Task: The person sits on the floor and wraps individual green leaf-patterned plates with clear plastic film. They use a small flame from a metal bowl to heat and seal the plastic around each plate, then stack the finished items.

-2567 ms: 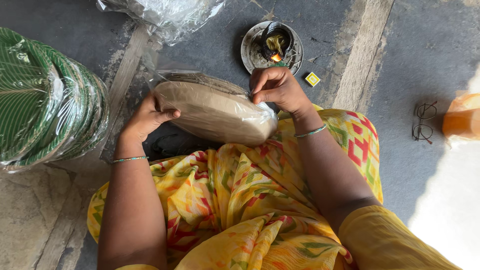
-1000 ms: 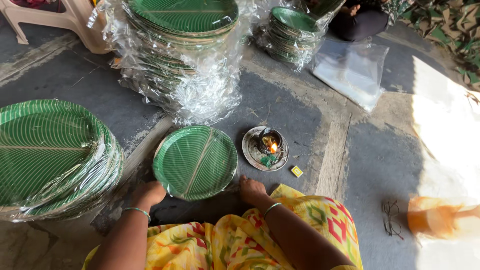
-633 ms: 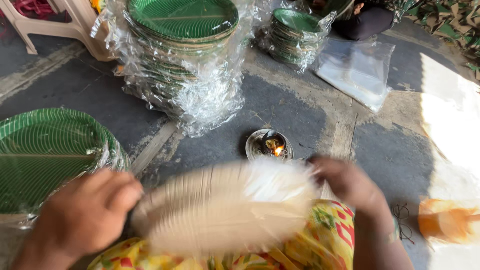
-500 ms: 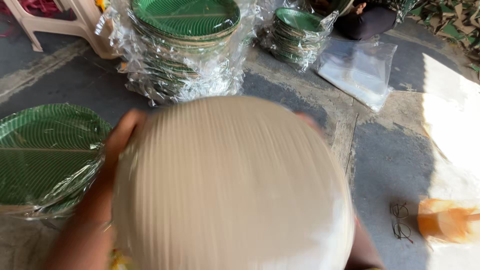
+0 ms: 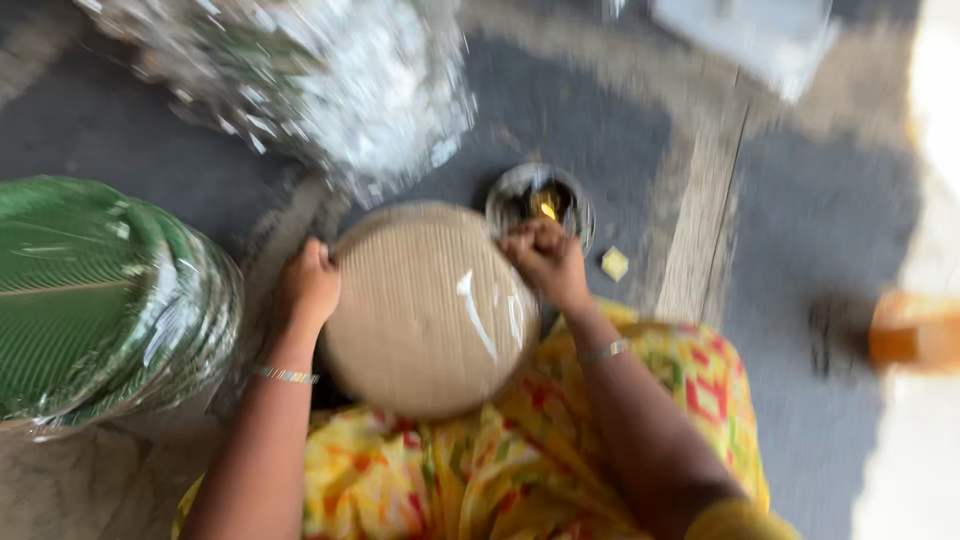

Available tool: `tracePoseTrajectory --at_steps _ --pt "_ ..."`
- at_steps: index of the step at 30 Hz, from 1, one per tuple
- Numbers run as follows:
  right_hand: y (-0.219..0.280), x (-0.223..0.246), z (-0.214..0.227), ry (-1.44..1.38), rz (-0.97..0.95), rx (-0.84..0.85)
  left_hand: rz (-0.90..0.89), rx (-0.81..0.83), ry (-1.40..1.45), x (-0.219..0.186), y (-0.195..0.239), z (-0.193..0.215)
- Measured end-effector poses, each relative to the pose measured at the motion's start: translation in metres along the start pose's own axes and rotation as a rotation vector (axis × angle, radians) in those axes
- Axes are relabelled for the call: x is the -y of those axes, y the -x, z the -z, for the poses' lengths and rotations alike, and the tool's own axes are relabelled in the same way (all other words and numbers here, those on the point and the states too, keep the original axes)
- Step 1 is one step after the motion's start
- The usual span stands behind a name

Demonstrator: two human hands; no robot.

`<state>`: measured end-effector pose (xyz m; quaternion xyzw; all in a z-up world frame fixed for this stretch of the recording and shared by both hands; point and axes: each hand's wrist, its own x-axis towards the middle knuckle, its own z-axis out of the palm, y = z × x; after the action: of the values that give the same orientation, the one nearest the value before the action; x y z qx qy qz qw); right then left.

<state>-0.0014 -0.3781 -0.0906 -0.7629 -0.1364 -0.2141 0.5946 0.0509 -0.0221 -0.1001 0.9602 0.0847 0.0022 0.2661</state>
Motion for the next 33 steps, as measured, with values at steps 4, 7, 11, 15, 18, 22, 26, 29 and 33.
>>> tracePoseTrajectory --at_steps 4,7,11,15,18,22,26,29,33 --pt "0.022 -0.067 0.003 -0.395 -0.652 -0.073 -0.17 -0.085 -0.042 0.01 -0.017 -0.055" --pt "0.031 -0.11 0.013 -0.503 -0.8 -0.217 -0.247 -0.065 -0.007 -0.006 -0.021 -0.078" --pt "0.036 -0.158 0.023 -0.563 -0.819 -0.582 -0.296 -0.003 0.032 -0.028 -0.022 -0.097" --pt "0.031 -0.165 0.032 -0.435 -0.855 -0.613 -0.274 0.052 0.078 -0.028 -0.014 -0.104" --pt "0.02 -0.129 0.036 -0.432 -0.878 -0.428 -0.21 0.031 0.086 -0.018 -0.012 -0.093" --pt "0.006 -0.069 0.038 -0.612 -0.602 0.154 -0.298 -0.197 0.141 -0.011 -0.015 -0.058" --pt "0.013 -0.027 0.025 -0.709 -0.601 0.508 -0.54 -0.306 0.258 -0.033 0.008 -0.017" --pt "0.001 0.008 0.018 -0.402 -0.699 0.571 -0.72 -0.269 0.244 -0.079 0.03 0.022" --pt "-0.014 0.062 0.006 -0.163 -0.218 0.441 -0.628 0.129 0.21 -0.137 0.065 0.05"
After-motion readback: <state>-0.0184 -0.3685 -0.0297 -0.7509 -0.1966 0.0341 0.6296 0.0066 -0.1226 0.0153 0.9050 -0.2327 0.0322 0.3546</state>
